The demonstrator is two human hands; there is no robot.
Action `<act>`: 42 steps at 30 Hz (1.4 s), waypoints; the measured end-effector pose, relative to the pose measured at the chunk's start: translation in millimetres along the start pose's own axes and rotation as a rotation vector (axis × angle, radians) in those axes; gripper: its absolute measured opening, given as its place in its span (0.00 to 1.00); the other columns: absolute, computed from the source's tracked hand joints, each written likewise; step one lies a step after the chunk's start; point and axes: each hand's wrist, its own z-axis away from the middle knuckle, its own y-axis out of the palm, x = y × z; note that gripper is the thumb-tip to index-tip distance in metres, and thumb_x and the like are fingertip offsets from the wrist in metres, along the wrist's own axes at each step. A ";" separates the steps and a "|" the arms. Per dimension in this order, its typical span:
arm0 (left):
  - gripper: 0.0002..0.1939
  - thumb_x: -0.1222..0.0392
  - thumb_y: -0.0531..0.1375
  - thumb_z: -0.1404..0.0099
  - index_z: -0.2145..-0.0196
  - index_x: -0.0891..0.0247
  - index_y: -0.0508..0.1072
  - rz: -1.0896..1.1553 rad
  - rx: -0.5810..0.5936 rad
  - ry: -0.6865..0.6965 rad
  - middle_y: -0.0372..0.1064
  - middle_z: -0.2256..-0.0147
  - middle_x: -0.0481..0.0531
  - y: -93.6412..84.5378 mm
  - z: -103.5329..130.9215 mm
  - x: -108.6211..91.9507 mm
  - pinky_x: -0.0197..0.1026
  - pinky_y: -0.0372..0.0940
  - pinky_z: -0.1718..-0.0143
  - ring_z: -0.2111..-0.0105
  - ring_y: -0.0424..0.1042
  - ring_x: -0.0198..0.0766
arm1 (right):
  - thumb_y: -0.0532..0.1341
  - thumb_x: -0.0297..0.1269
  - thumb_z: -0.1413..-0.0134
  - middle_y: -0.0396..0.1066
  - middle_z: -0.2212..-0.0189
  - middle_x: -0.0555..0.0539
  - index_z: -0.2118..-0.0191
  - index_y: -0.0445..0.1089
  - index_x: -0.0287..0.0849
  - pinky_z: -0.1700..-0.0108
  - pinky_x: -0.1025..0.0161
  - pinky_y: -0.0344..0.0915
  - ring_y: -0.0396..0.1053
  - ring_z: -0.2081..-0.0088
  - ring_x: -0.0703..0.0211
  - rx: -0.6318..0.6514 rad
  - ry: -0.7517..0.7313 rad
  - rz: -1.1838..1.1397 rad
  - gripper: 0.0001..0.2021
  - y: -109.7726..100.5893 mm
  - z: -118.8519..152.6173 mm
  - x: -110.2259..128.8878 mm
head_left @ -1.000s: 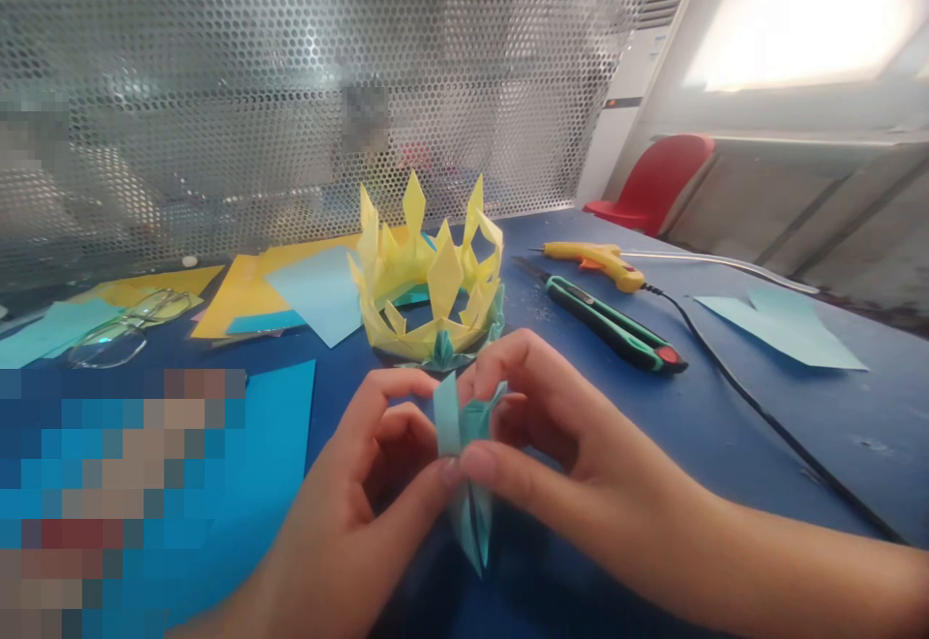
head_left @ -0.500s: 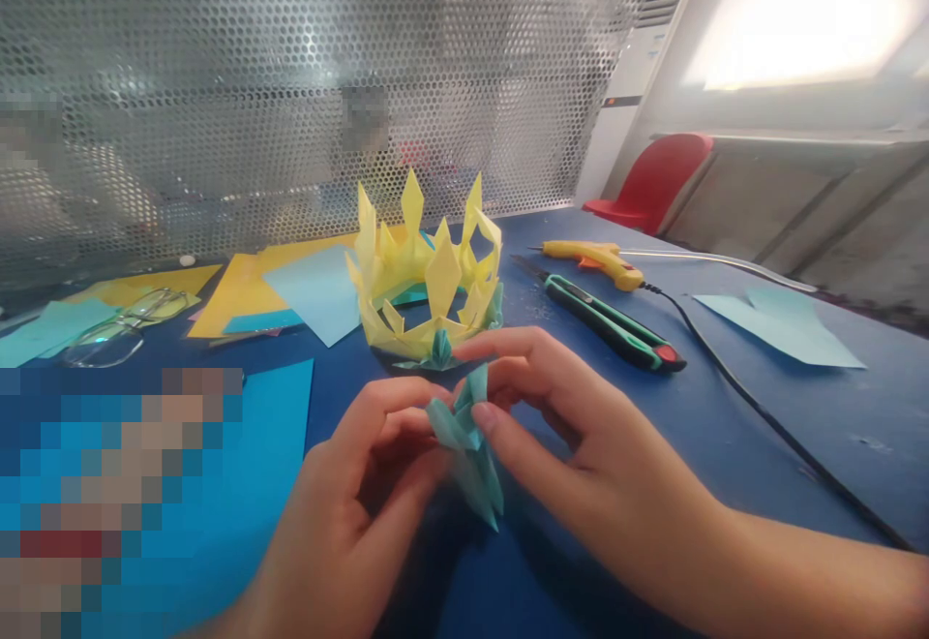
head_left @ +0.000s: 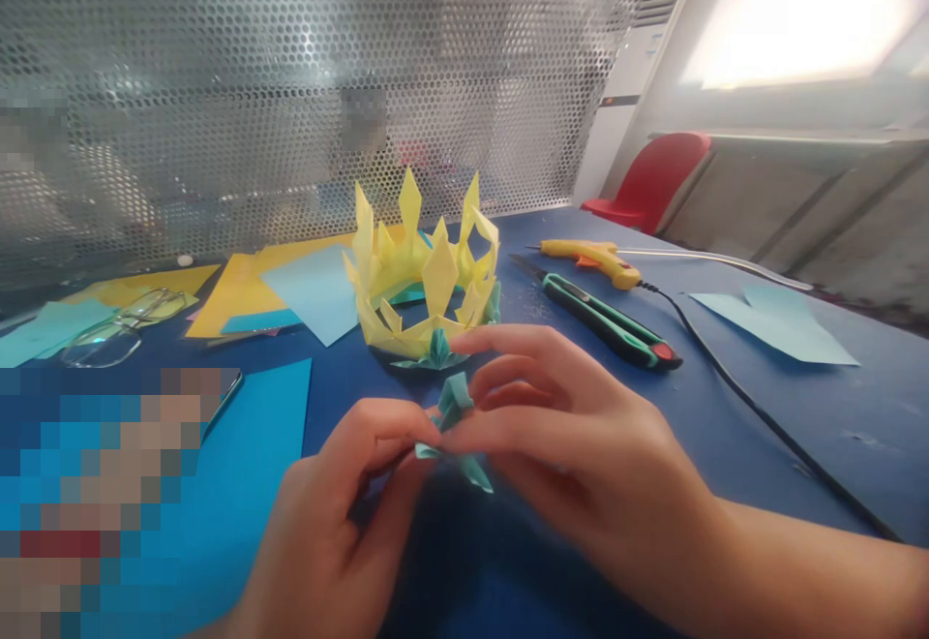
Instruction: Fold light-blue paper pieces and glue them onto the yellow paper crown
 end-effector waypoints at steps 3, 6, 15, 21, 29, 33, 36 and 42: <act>0.10 0.66 0.58 0.35 0.64 0.48 0.70 0.058 -0.027 -0.066 0.78 0.70 0.33 2.5 0.8 -3.2 0.24 0.68 0.71 0.71 0.78 0.29 | 0.58 0.17 0.44 0.63 0.48 0.44 0.61 0.76 0.42 0.53 0.67 0.72 0.69 0.57 0.65 0.000 -0.022 -0.004 0.14 2.0 1.6 -1.4; 0.08 0.59 0.59 0.34 0.58 0.47 0.69 0.129 -0.038 -0.181 0.80 0.70 0.35 2.2 0.5 -4.2 0.28 0.71 0.64 0.69 0.80 0.32 | 0.59 0.17 0.45 0.63 0.49 0.44 0.60 0.76 0.43 0.52 0.65 0.72 0.70 0.55 0.64 0.005 -0.029 -0.005 0.15 1.7 0.8 -2.2; 0.08 0.58 0.63 0.35 0.59 0.48 0.79 0.091 0.086 -0.208 0.81 0.60 0.39 -7.2 -2.7 2.9 0.30 0.73 0.59 0.62 0.80 0.35 | 0.61 0.19 0.46 0.65 0.58 0.46 0.66 0.73 0.44 0.59 0.70 0.75 0.72 0.61 0.65 -0.053 -0.005 0.080 0.11 -2.4 -2.6 2.9; 0.20 0.66 0.64 0.38 0.58 0.33 0.78 0.070 0.047 -0.108 0.78 0.58 0.28 -5.5 -5.1 0.6 0.32 0.71 0.53 0.58 0.79 0.34 | 0.53 0.16 0.43 0.66 0.55 0.45 0.62 0.73 0.44 0.55 0.69 0.75 0.72 0.56 0.64 -0.017 -0.049 0.063 0.17 -2.6 0.6 2.9; 0.15 0.62 0.64 0.37 0.60 0.36 0.79 0.047 0.049 -0.067 0.79 0.59 0.33 -4.1 -5.7 2.9 0.32 0.70 0.52 0.58 0.79 0.35 | 0.57 0.20 0.41 0.65 0.55 0.46 0.61 0.72 0.44 0.55 0.76 0.71 0.71 0.58 0.68 -0.032 -0.039 0.098 0.12 -3.4 1.5 3.6; 0.15 0.62 0.62 0.35 0.57 0.39 0.79 -0.042 0.088 0.006 0.80 0.60 0.35 -4.7 -5.7 1.3 0.32 0.70 0.55 0.61 0.79 0.35 | 0.60 0.25 0.41 0.66 0.57 0.46 0.60 0.71 0.45 0.56 0.74 0.72 0.72 0.61 0.67 -0.076 -0.046 0.151 0.08 -4.1 0.8 5.4; 0.16 0.62 0.61 0.34 0.53 0.41 0.78 -0.084 0.100 0.031 0.80 0.60 0.37 -5.9 -5.1 0.2 0.30 0.70 0.59 0.64 0.78 0.34 | 0.61 0.25 0.41 0.67 0.58 0.46 0.62 0.70 0.45 0.57 0.73 0.72 0.73 0.62 0.66 -0.079 -0.049 0.176 0.07 -4.1 -1.7 4.5; 0.14 0.61 0.61 0.34 0.56 0.41 0.79 -0.107 0.075 0.008 0.79 0.62 0.39 -4.9 -6.8 2.3 0.27 0.69 0.60 0.62 0.76 0.33 | 0.58 0.25 0.42 0.67 0.58 0.43 0.62 0.69 0.43 0.61 0.68 0.75 0.75 0.62 0.62 -0.022 -0.028 0.203 0.07 -1.7 -4.8 1.8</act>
